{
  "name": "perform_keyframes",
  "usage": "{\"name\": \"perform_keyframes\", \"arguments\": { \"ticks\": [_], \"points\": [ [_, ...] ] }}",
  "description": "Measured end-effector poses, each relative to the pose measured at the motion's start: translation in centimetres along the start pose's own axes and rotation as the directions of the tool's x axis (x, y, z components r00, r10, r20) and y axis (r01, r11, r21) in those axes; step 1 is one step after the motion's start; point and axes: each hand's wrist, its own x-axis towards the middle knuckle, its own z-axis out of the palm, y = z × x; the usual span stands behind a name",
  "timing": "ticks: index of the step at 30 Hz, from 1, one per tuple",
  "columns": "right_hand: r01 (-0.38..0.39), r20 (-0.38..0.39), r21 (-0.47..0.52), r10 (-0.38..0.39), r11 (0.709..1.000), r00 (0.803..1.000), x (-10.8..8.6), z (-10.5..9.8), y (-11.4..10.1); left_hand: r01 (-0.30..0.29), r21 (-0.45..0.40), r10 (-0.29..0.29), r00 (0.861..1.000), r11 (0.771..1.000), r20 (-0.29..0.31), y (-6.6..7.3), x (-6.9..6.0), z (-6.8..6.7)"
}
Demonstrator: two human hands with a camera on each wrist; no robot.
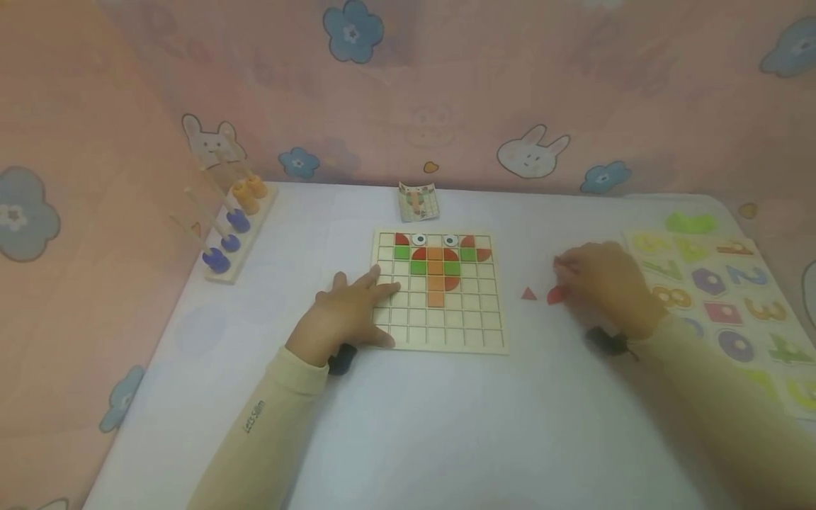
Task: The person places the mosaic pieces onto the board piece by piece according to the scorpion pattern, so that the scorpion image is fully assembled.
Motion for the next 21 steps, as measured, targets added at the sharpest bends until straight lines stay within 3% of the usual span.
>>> {"name": "perform_keyframes", "arguments": {
  "ticks": [2,3,7,11,14,17,21],
  "points": [
    [-0.095,0.002,0.138,0.095,0.986,0.995,0.7,0.0,-0.6,0.001,-0.002,-0.001,1.000,1.000,-0.002,0.0,0.0,0.0],
    [-0.109,0.022,0.155,0.107,0.982,0.994,1.0,-0.1,-0.8,0.001,-0.001,-0.001,1.000,1.000,-0.003,-0.1,0.0,0.0],
    [-0.358,0.128,0.328,0.334,0.874,0.934,2.6,0.0,-1.4,-0.001,0.002,0.001,1.000,1.000,-0.007,-0.1,0.0,0.1],
    [-0.379,0.142,0.365,0.352,0.850,0.925,3.1,0.2,-1.1,-0.005,0.011,0.005,1.000,1.000,-0.005,0.0,0.1,0.1],
    [-0.384,0.197,0.348,0.334,0.855,0.922,3.3,0.2,-1.0,-0.003,0.008,0.003,1.000,1.000,-0.001,0.0,0.1,0.1],
    [-0.345,0.263,0.287,0.273,0.893,0.925,3.6,0.2,-1.0,0.000,0.002,0.000,1.000,1.000,0.000,0.0,0.1,0.1],
    [-0.286,0.256,0.267,0.219,0.920,0.941,3.8,0.1,-1.0,0.005,0.000,-0.005,1.000,1.000,0.002,0.0,-0.1,0.0]
  ]
}}
